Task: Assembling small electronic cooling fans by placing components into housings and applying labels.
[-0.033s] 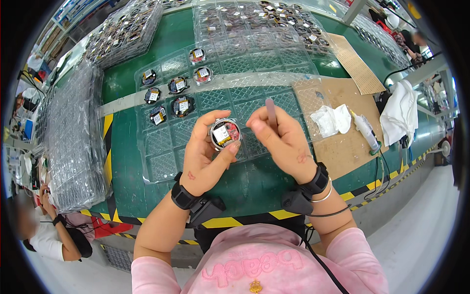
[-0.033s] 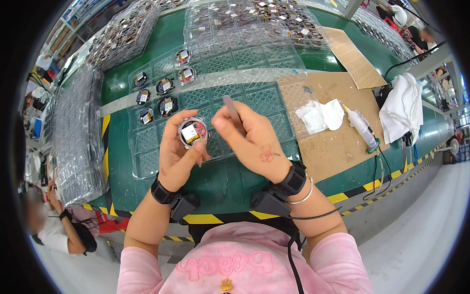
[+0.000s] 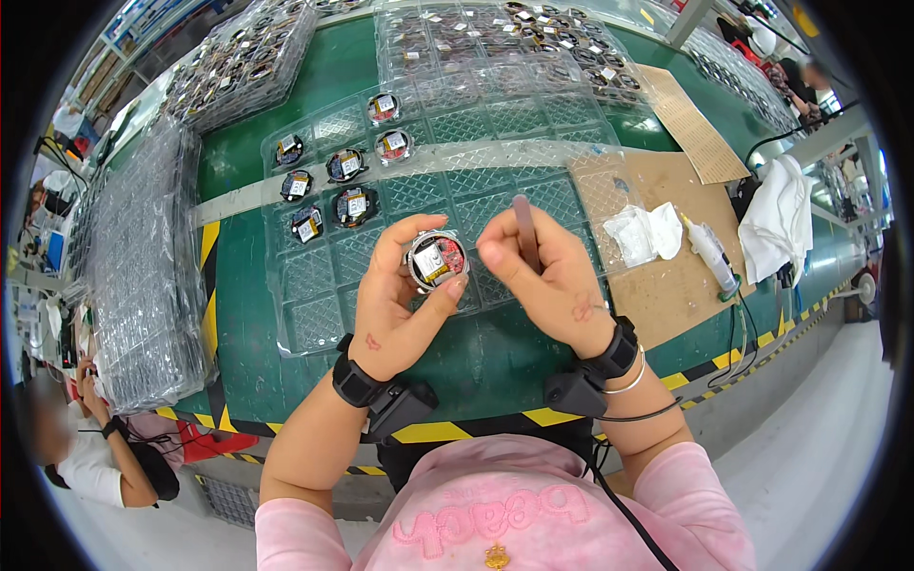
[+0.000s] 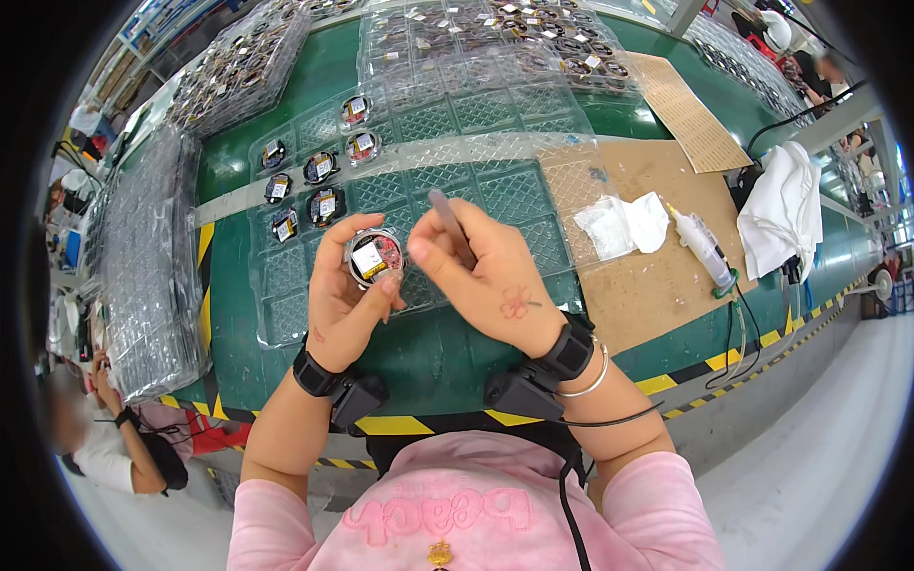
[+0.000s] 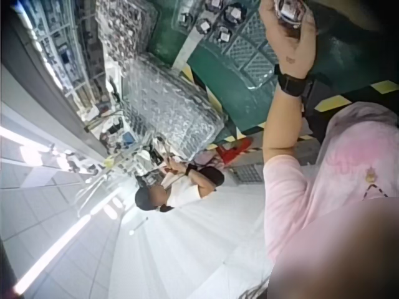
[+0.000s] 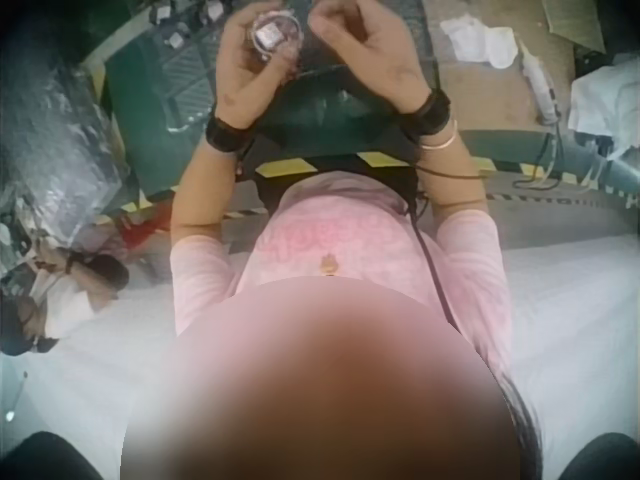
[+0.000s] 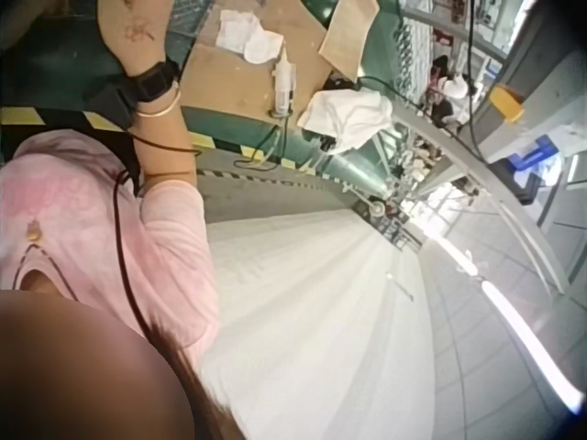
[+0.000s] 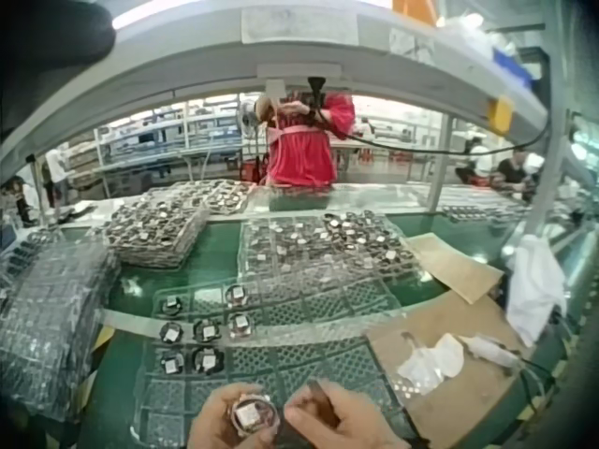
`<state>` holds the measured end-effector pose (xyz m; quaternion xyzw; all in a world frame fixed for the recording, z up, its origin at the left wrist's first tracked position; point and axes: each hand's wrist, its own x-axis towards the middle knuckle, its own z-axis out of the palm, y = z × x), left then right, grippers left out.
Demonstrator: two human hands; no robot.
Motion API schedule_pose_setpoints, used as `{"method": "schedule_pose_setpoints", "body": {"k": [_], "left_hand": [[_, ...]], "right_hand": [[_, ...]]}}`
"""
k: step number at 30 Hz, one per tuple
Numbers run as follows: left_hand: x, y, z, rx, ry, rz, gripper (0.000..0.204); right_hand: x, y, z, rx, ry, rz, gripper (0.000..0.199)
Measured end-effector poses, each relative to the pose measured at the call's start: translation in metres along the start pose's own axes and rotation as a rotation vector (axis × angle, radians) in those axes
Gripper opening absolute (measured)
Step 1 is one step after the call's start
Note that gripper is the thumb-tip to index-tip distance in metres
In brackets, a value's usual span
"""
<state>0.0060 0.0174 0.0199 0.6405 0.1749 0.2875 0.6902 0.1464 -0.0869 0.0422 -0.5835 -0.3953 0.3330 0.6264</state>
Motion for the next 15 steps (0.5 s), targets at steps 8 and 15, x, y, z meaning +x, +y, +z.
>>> {"method": "schedule_pose_setpoints", "body": {"k": [8, 15], "left_hand": [[-0.005, -0.013, -0.004, 0.46, -0.039, 0.214, 0.048], [-0.002, -0.012, 0.001, 0.34, -0.066, 0.283, 0.047]], "right_hand": [[0.0, -0.005, 0.01, -0.383, -0.122, -0.215, 0.026], [0.003, 0.001, 0.006, -0.41, -0.134, -0.321, 0.026]]}}
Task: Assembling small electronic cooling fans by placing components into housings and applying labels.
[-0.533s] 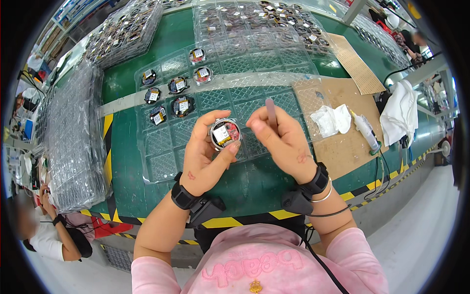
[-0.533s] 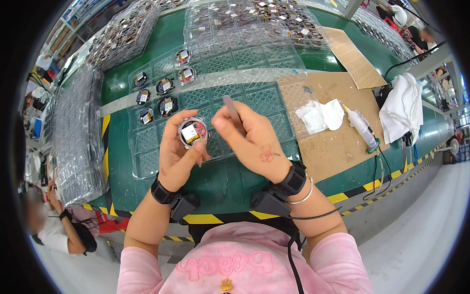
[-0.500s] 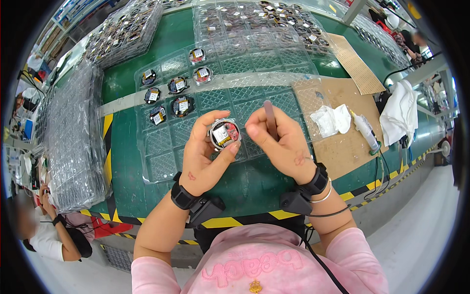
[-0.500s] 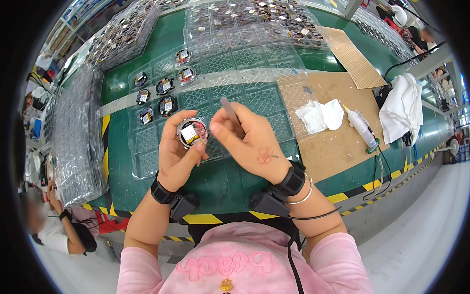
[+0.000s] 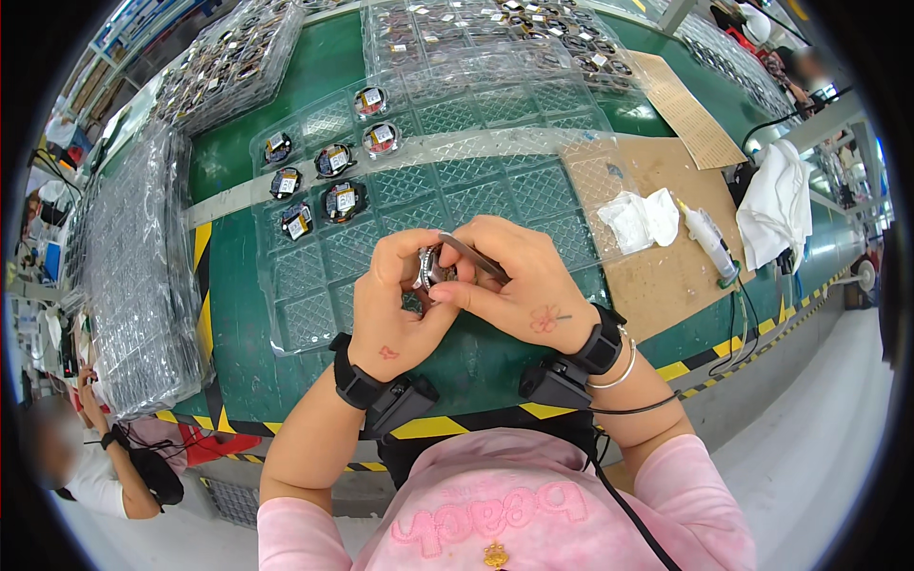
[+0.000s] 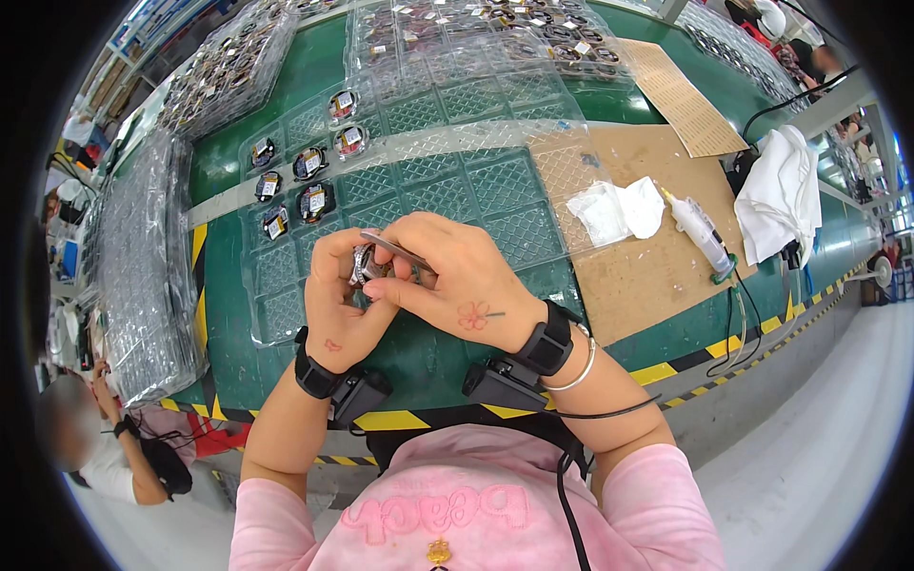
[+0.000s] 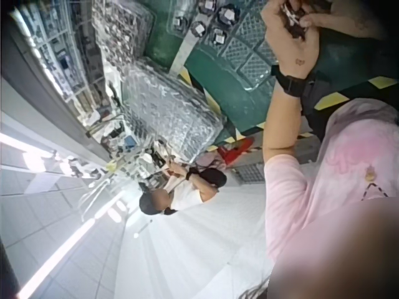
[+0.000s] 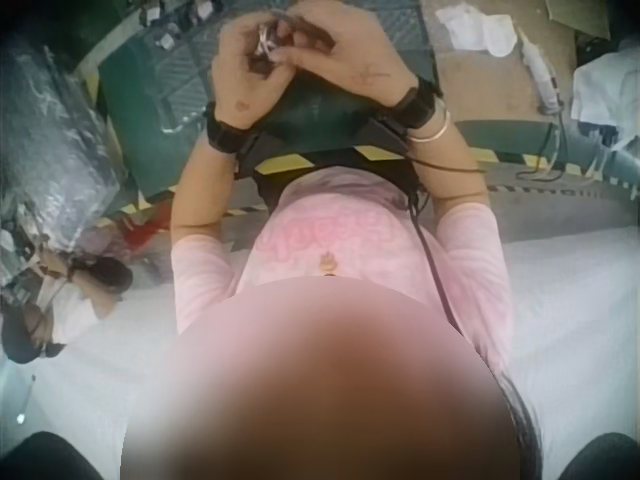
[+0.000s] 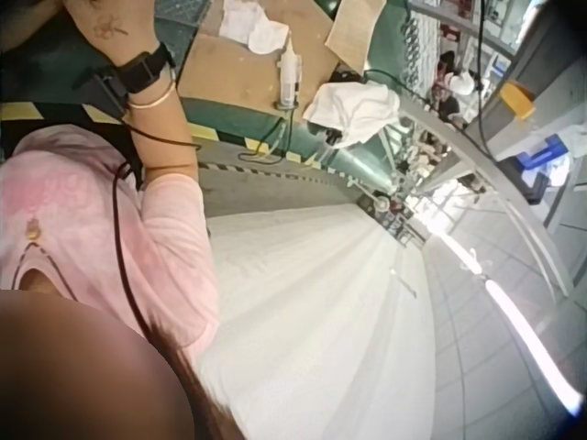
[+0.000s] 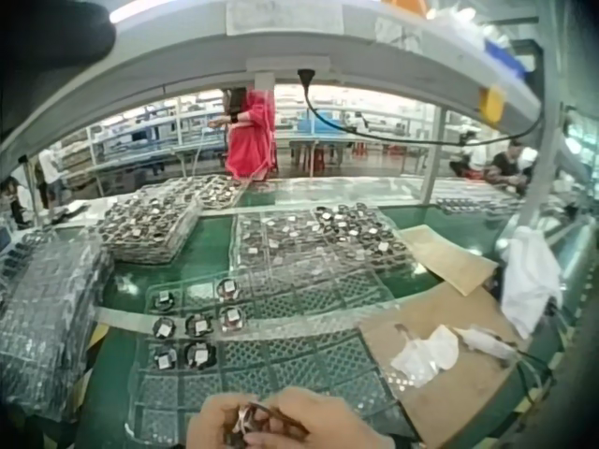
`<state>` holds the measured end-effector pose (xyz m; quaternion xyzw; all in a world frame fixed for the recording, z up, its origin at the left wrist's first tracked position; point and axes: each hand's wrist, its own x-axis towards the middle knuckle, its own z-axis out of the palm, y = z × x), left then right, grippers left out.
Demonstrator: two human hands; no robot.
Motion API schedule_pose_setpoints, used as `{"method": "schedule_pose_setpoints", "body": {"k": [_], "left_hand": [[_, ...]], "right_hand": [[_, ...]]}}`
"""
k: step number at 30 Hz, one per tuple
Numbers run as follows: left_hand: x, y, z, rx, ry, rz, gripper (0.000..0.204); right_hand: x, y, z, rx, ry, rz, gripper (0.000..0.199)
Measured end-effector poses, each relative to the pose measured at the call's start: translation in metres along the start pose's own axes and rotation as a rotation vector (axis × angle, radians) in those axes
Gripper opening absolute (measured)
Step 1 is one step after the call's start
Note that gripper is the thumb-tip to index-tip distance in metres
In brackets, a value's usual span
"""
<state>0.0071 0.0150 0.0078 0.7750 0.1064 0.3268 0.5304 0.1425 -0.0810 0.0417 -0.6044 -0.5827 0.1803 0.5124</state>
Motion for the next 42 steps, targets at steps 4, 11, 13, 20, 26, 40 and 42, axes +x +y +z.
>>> {"method": "schedule_pose_setpoints", "body": {"k": [4, 11, 13, 20, 26, 40, 42], "left_hand": [[0.001, 0.0, 0.001, 0.037, 0.012, 0.08, 0.048], [-0.008, -0.011, 0.002, 0.104, 0.039, 0.087, 0.05], [-0.009, -0.01, 0.004, 0.144, 0.138, 0.147, 0.051], [-0.008, -0.014, -0.001, 0.184, 0.177, 0.029, 0.052], [-0.008, -0.01, 0.004, 0.064, 0.228, 0.03, 0.053], [-0.01, -0.015, 0.008, 0.168, 0.273, 0.198, 0.056], [-0.013, -0.016, 0.005, 0.254, 0.268, 0.174, 0.057]], "right_hand": [[0.0, 0.0, -0.002, 0.007, -0.008, -0.009, 0.024], [-0.006, -0.001, 0.011, -0.023, 0.095, -0.013, 0.021], [-0.007, 0.004, 0.011, -0.068, 0.135, -0.055, 0.02], [-0.005, 0.005, 0.013, -0.059, 0.174, -0.174, 0.021], [-0.006, 0.004, 0.014, -0.098, 0.223, -0.297, 0.021], [-0.009, 0.003, 0.022, -0.048, 0.227, -0.224, 0.018], [-0.009, 0.0, 0.021, -0.023, 0.224, -0.181, 0.017]]}}
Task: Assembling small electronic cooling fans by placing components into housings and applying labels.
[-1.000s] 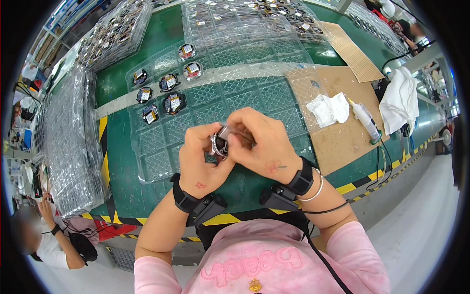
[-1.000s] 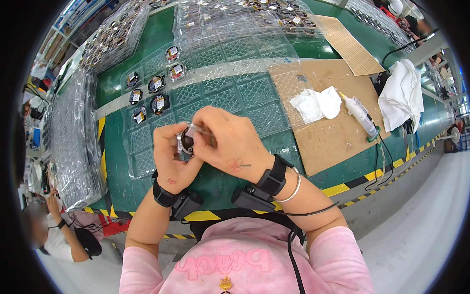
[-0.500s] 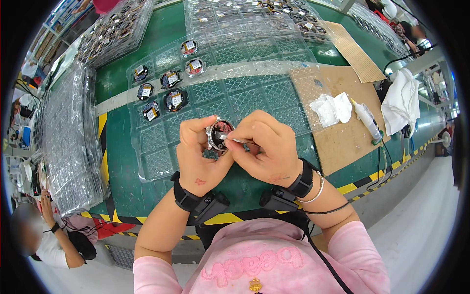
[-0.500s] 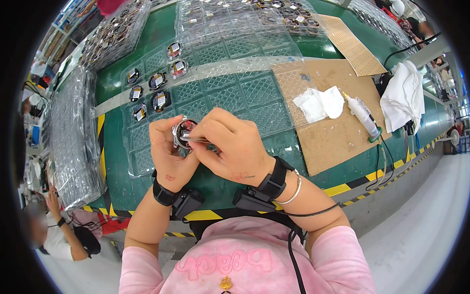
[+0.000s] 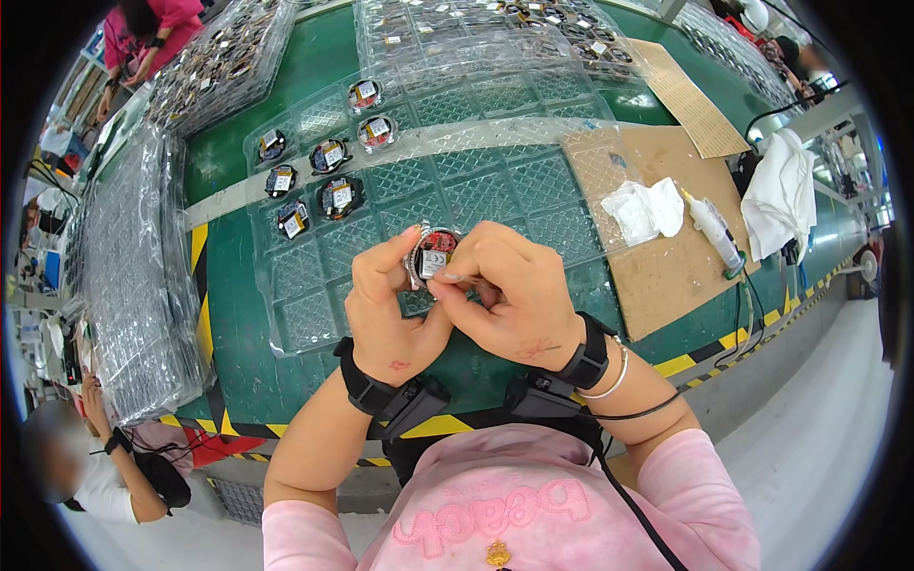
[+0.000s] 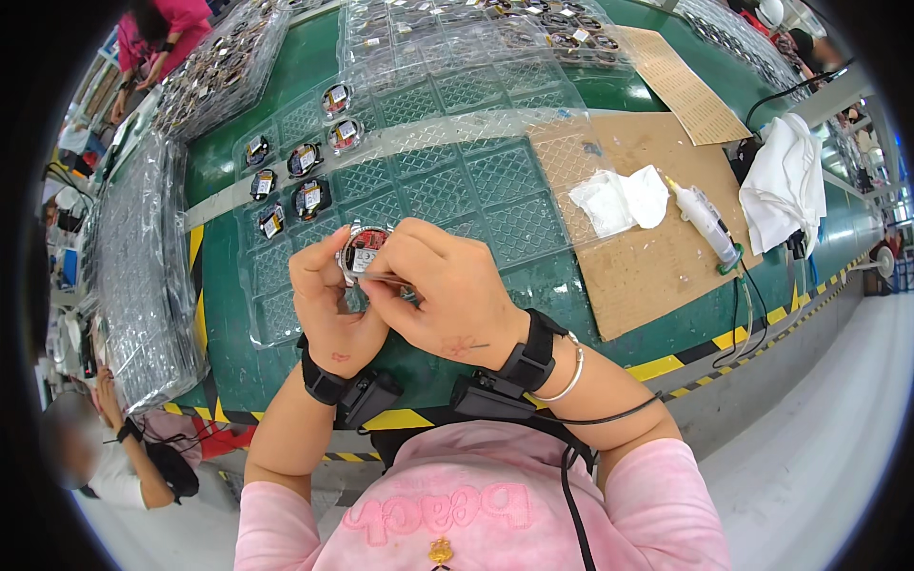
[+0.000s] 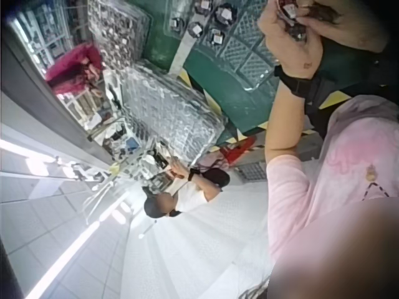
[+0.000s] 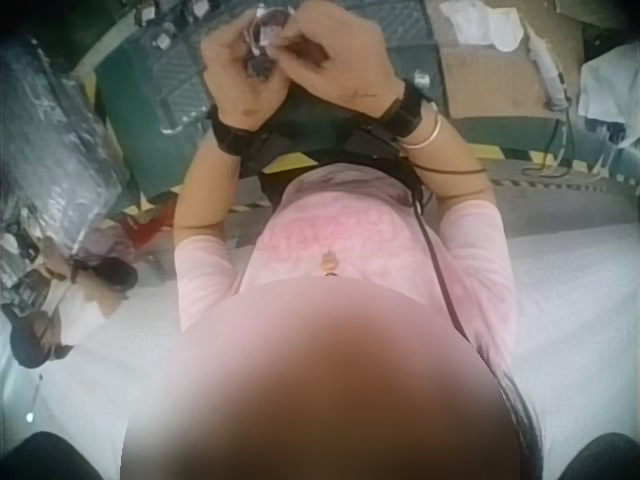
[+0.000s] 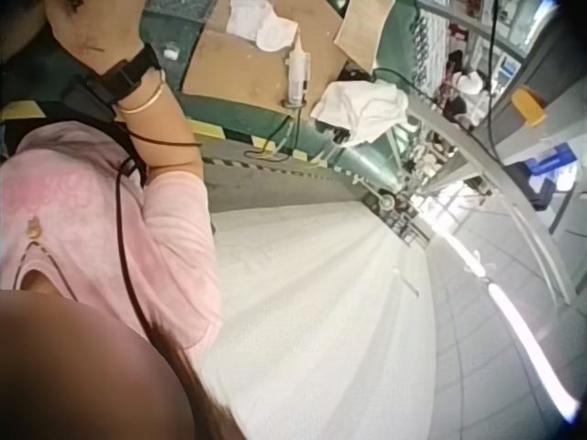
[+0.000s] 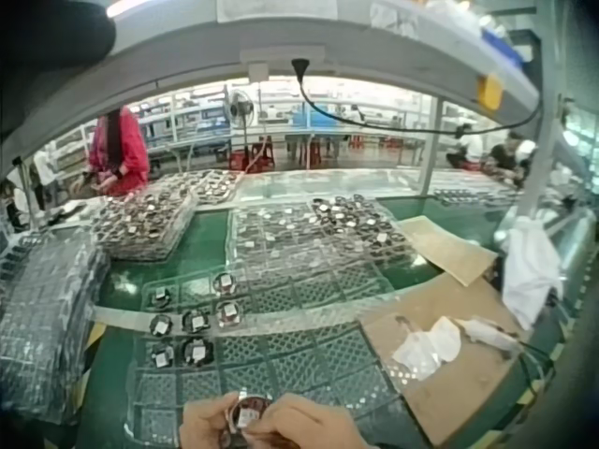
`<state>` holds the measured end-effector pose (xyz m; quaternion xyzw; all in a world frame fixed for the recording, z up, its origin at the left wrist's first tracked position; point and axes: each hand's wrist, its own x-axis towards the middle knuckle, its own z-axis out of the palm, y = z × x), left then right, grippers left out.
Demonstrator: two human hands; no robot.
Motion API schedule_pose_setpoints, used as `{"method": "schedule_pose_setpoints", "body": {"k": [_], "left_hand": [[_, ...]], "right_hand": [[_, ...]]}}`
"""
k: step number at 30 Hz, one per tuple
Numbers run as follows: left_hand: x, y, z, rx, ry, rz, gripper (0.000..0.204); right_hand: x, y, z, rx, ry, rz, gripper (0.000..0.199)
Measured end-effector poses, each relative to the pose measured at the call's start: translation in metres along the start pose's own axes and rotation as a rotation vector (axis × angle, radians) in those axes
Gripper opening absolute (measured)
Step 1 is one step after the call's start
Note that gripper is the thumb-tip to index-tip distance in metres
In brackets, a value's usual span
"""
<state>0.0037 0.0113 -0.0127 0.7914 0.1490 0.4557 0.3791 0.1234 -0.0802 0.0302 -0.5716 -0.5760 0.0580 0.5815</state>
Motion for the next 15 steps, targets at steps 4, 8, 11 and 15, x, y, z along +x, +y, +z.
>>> {"method": "schedule_pose_setpoints", "body": {"k": [4, 8, 11, 15], "left_hand": [[-0.003, -0.001, -0.001, 0.066, -0.015, 0.007, 0.06], [-0.004, -0.004, -0.001, 0.061, -0.006, 0.03, 0.059], [-0.003, -0.003, 0.001, 0.025, 0.009, 0.031, 0.057], [0.001, 0.005, 0.0, 0.073, 0.0, 0.044, 0.055]], "right_hand": [[0.001, -0.003, -0.001, 0.072, -0.022, 0.115, 0.015], [0.003, -0.003, -0.005, 0.108, -0.072, 0.17, 0.014], [0.004, -0.003, -0.007, 0.162, -0.095, 0.218, 0.013], [0.005, -0.003, -0.011, 0.169, -0.123, 0.247, 0.012]]}}
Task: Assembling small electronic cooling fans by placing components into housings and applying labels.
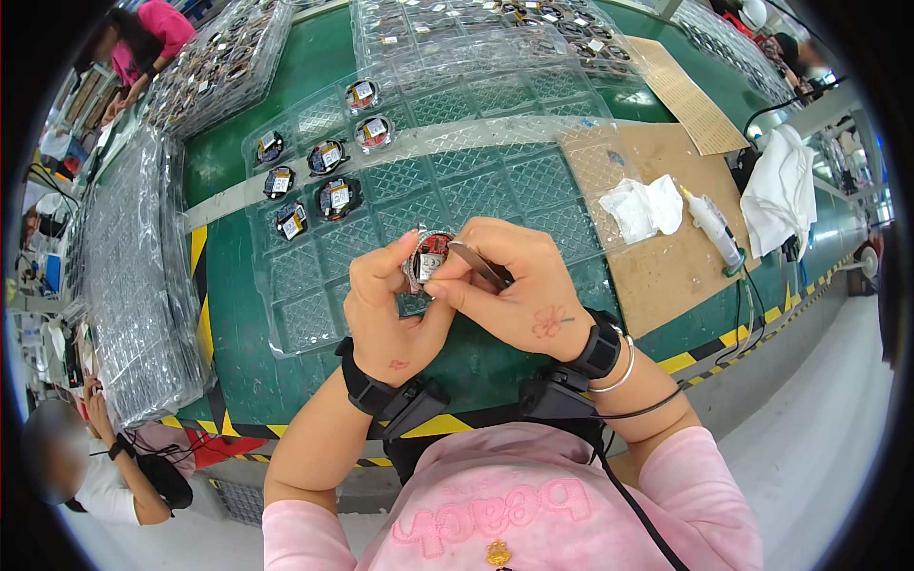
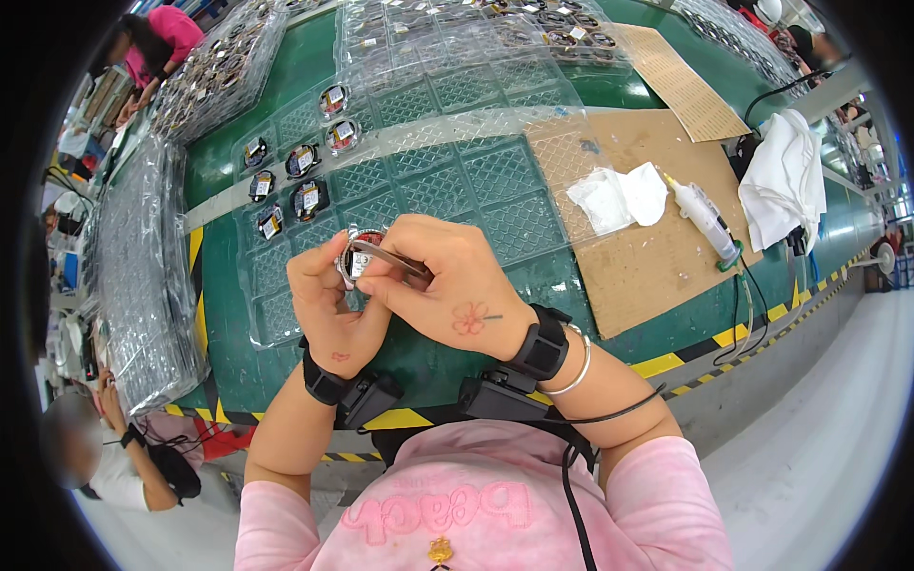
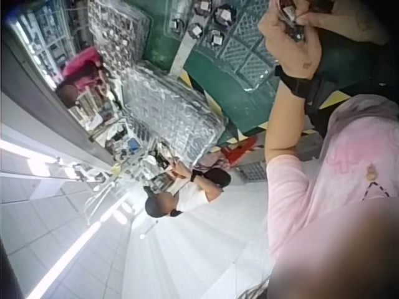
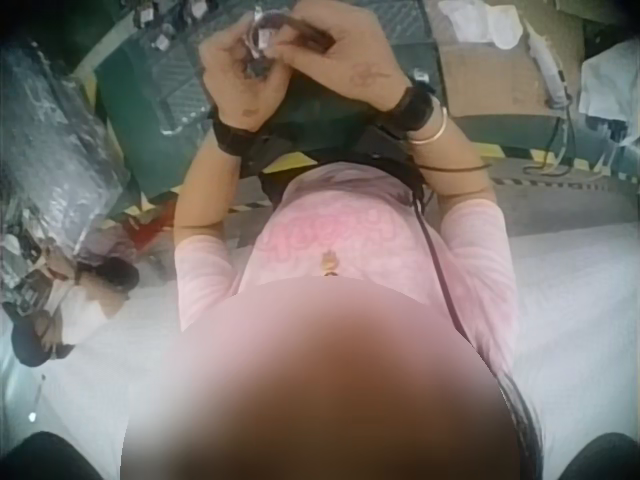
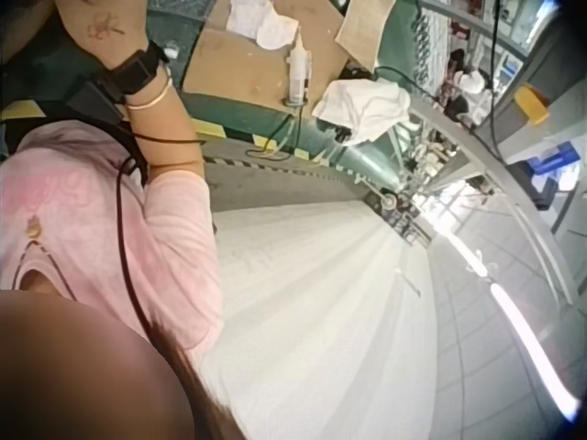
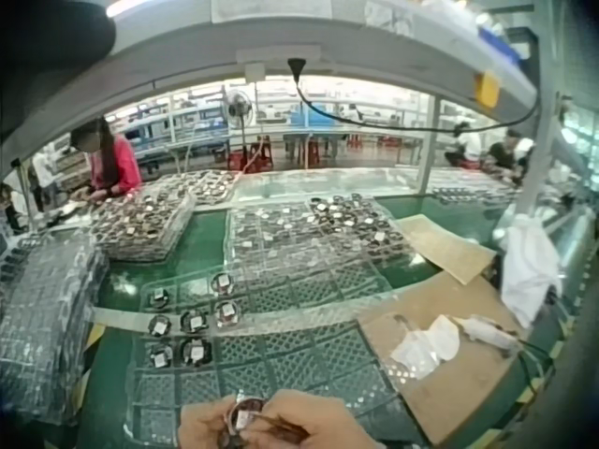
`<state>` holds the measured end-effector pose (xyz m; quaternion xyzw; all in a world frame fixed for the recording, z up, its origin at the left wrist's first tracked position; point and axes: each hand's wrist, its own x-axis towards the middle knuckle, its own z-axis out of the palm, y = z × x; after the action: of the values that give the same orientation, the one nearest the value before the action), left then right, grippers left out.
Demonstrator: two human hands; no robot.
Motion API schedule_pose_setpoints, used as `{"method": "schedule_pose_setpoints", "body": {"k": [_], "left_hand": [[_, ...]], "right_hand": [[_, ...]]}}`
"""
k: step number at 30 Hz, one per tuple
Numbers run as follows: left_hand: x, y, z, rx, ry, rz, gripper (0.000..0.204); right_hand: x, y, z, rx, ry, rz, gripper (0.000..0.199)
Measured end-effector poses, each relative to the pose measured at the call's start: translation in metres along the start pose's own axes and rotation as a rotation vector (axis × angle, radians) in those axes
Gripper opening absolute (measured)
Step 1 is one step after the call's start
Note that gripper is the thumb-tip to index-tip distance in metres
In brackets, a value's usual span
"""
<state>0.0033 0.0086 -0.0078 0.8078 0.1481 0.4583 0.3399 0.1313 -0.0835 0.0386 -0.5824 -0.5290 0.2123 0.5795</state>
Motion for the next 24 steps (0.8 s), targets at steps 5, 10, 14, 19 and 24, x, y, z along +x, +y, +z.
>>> {"method": "schedule_pose_setpoints", "body": {"k": [5, 10, 14, 19, 24], "left_hand": [[-0.002, -0.003, 0.006, -0.084, 0.045, -0.005, 0.053], [-0.006, -0.003, 0.004, -0.044, 0.034, -0.055, 0.051], [-0.007, -0.008, 0.003, -0.009, -0.014, -0.091, 0.054], [0.002, 0.006, 0.006, -0.351, 0.005, -0.167, 0.061], [0.013, 0.016, -0.001, -0.518, -0.162, -0.372, 0.058]], "right_hand": [[-0.001, 0.0, 0.003, -0.051, 0.019, 0.007, 0.011], [-0.002, 0.0, 0.012, -0.007, 0.083, 0.053, 0.012], [-0.002, 0.001, 0.013, -0.038, 0.095, 0.03, 0.017], [-0.001, -0.007, 0.005, 0.076, 0.076, 0.237, 0.031], [0.004, 0.0, -0.005, 0.105, -0.009, 0.252, 0.045]]}}
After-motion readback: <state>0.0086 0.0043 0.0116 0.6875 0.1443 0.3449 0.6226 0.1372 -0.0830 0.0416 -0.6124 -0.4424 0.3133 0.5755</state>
